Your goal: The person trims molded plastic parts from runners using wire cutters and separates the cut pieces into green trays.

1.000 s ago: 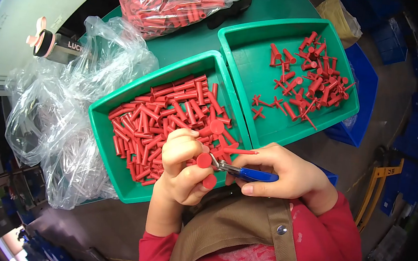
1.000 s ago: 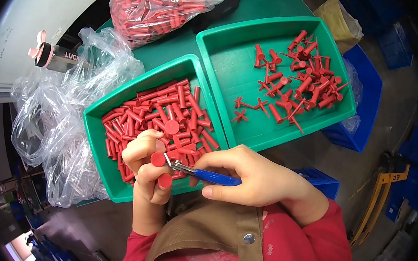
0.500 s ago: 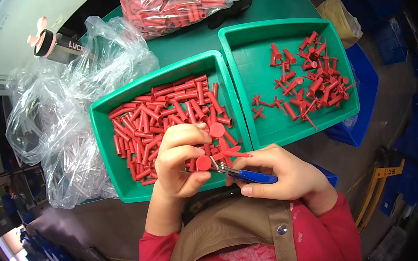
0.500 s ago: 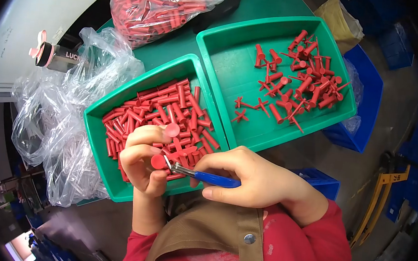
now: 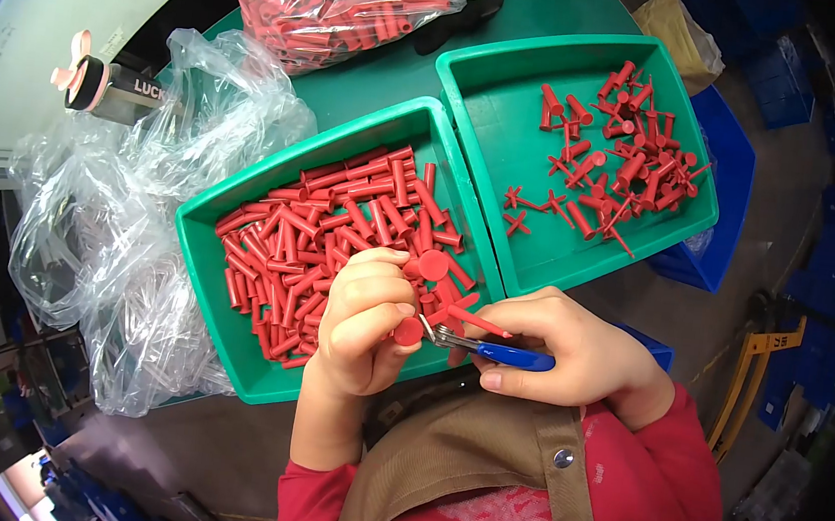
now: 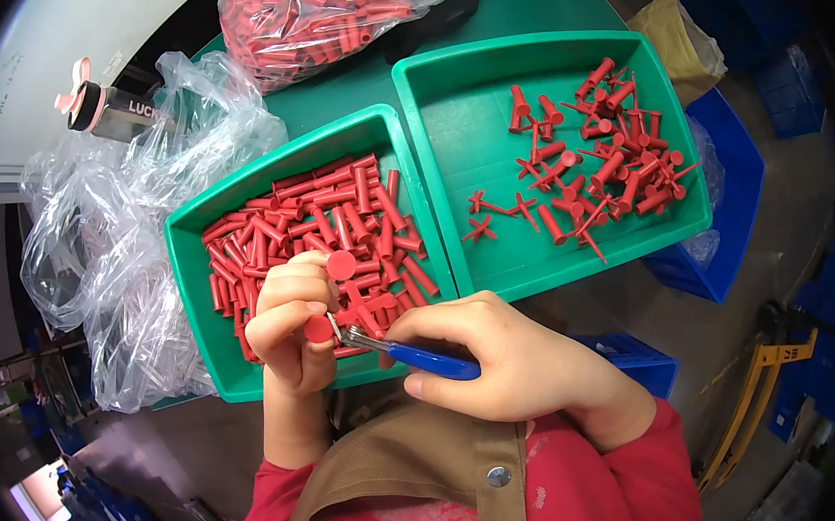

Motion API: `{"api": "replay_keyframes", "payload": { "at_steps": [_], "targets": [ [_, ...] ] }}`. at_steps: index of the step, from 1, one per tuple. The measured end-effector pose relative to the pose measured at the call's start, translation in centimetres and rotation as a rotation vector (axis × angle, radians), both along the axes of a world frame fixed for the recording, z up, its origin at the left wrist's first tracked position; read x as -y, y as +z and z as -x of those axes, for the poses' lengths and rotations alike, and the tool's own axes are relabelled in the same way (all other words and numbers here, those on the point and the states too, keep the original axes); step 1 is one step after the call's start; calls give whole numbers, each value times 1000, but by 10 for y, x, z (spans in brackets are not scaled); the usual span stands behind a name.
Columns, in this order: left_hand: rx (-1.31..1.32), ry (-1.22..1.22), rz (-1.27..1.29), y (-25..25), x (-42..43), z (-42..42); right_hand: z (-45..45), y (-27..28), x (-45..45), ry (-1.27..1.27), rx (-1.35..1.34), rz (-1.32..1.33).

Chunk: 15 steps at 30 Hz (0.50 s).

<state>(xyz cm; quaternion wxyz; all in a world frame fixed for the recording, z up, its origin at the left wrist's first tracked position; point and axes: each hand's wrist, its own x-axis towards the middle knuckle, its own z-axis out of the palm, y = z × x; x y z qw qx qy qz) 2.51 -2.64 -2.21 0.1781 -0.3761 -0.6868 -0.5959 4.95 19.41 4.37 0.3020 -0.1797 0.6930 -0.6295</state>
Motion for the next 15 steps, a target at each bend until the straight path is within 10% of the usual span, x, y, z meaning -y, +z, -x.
{"api": "replay_keyframes", "payload": {
  "at_steps": [15],
  "targets": [
    [293, -248, -151, -4, -2, -9, -2, -2, 3, 44, 65, 93]
  ]
}}
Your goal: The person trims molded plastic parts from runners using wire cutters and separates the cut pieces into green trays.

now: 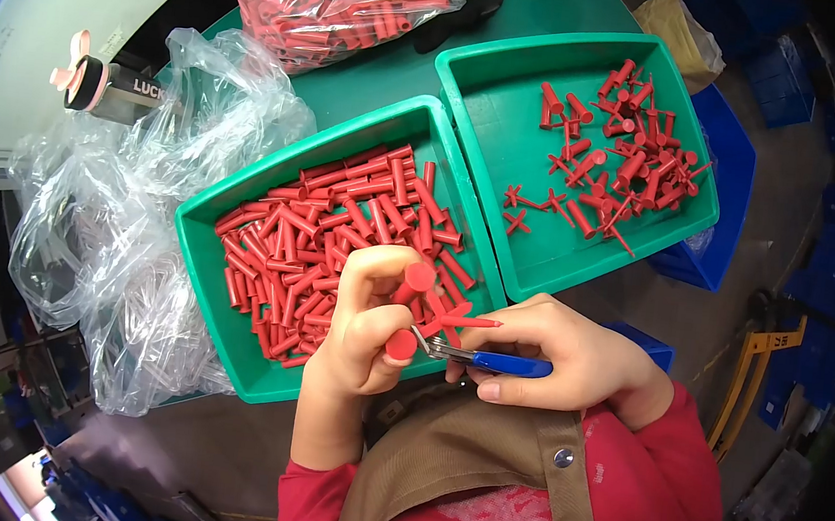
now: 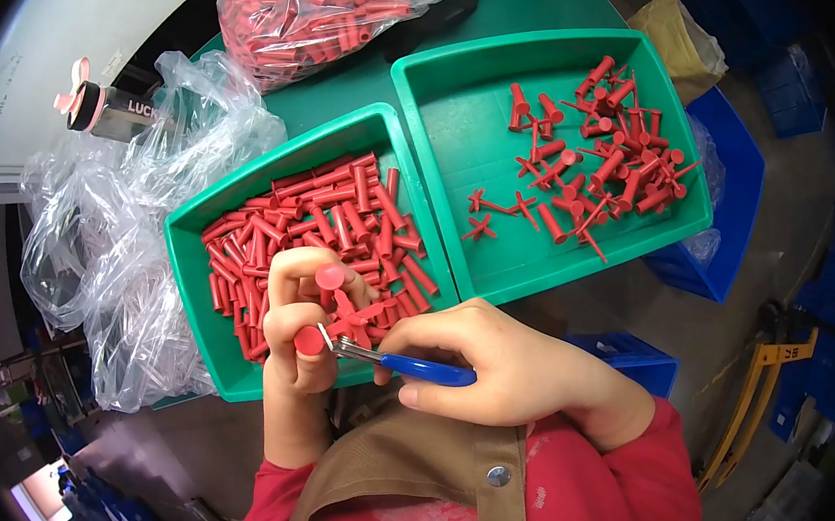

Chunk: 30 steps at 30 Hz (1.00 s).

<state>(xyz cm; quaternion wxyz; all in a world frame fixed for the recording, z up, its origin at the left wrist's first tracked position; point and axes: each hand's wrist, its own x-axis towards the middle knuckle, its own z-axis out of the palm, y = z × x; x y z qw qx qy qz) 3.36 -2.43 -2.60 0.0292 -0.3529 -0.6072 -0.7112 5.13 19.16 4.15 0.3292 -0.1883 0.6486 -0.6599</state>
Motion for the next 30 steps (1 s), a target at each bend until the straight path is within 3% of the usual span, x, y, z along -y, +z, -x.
{"api": "replay_keyframes", "payload": {
  "at_steps": [9, 18, 30],
  "targets": [
    [-8, 160, 177, 5, 1, -6, 6, 6, -6, 60, -27, -108],
    [-332, 365, 279, 7, 4, -2, 9, -5, -13, 82, 154, 39],
    [-360, 392, 300, 6, 2, -2, 10, -8, -10, 96, 138, 8]
  ]
}}
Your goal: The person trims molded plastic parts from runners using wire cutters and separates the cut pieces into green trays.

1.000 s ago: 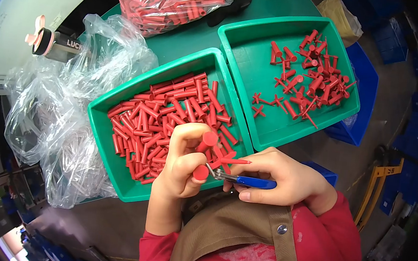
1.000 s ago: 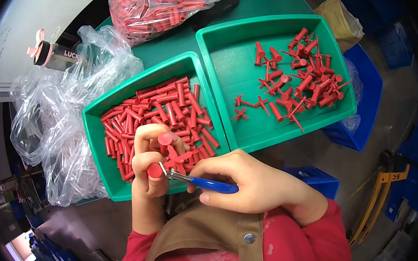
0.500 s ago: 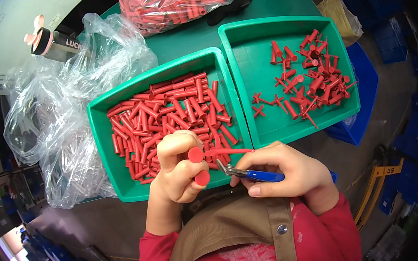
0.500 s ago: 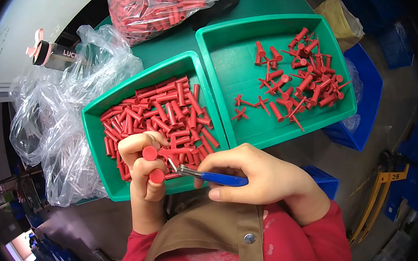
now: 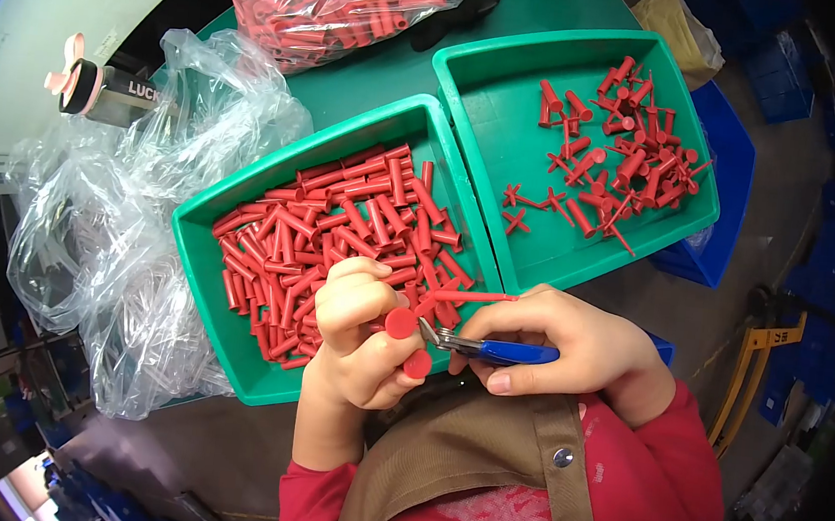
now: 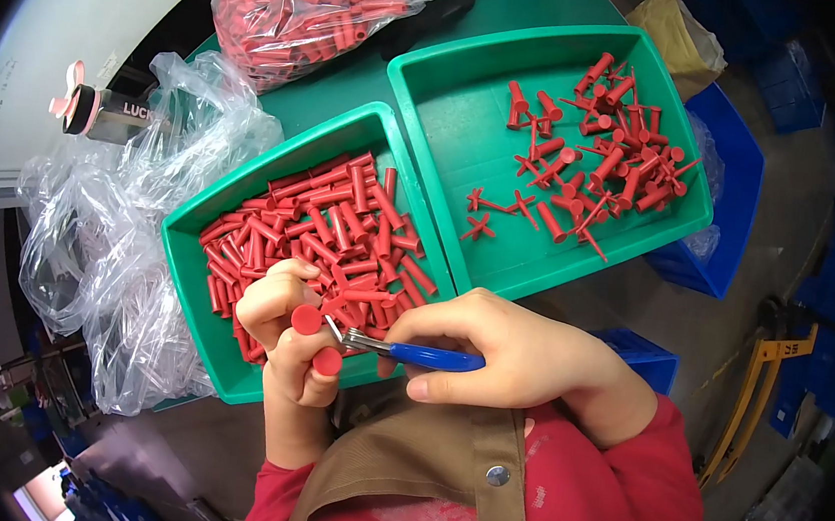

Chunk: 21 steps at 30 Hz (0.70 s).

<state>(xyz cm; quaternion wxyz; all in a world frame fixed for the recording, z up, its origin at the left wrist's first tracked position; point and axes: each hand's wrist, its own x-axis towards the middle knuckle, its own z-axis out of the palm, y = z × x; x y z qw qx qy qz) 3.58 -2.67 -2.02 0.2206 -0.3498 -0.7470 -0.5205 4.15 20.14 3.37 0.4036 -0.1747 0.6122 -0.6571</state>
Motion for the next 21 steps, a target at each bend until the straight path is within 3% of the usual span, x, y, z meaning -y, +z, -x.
{"api": "replay_keyframes", "payload": {
  "at_steps": [13, 15, 18, 21],
  "targets": [
    [-6, 3, 26, 4, -1, 3, 0, 2, 2, -66, -67, -52],
    [32, -57, -94, 7, 1, 11, 1, 4, 1, -62, -60, -51],
    [94, 87, -117, 5, 9, 9, 1, 5, 1, -58, -41, -47],
    [174, 53, -337, 4, -6, 10, 0, 6, 3, -60, -36, -52]
  ]
}}
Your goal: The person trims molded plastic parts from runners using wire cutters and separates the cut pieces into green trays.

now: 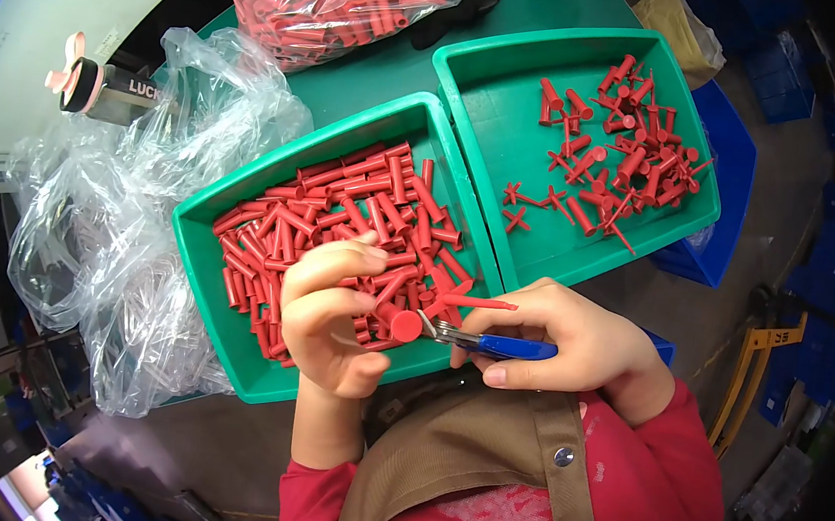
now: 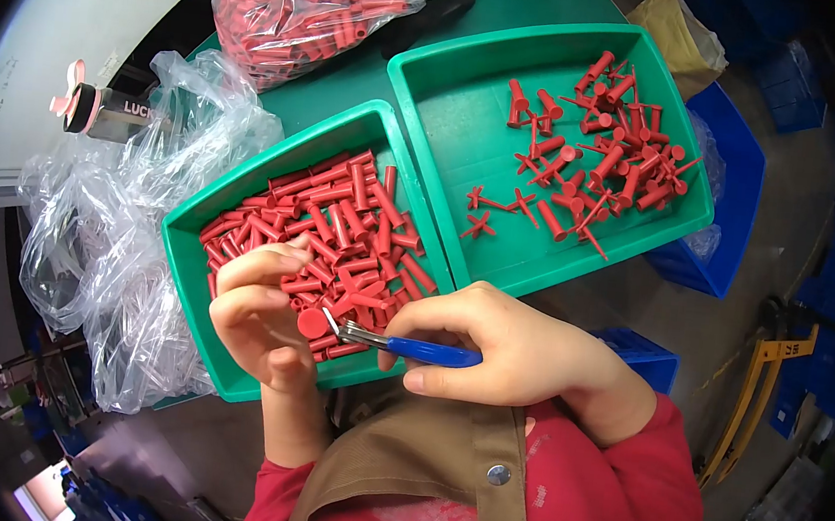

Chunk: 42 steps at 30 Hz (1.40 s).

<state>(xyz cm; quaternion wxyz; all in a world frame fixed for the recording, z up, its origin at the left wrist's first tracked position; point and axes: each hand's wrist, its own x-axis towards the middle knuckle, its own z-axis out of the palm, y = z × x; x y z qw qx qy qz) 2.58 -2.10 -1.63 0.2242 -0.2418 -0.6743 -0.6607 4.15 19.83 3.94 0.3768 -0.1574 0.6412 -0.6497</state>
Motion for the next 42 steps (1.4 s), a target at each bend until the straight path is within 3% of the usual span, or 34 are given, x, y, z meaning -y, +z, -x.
{"api": "replay_keyframes", "payload": {
  "at_steps": [2, 4, 20, 31, 36, 39, 41, 42],
  "targets": [
    [25, -8, -19, 3, -2, 0, -1, 0, 1, -4, -7, -11],
    [-71, -37, 185, 4, 4, 1, -2, -3, 2, -22, -56, -20],
    [-123, -87, 256, 0, -1, 1, -3, 1, -3, -80, -225, -125],
    [-152, -172, 397, 14, -53, 18, -19, 1, -49, -323, -293, -128],
    [-143, -239, 351, 13, -73, 17, -27, 2, -68, -365, -210, -112],
    [27, -286, 217, 11, -78, 5, -29, 1, -71, -478, -85, -14],
    [295, -382, -118, 11, -83, -3, -28, -4, -66, -561, 1, 49],
    [291, -433, -149, 10, -84, -4, -26, -12, -56, -654, -190, 100]
  ]
}}
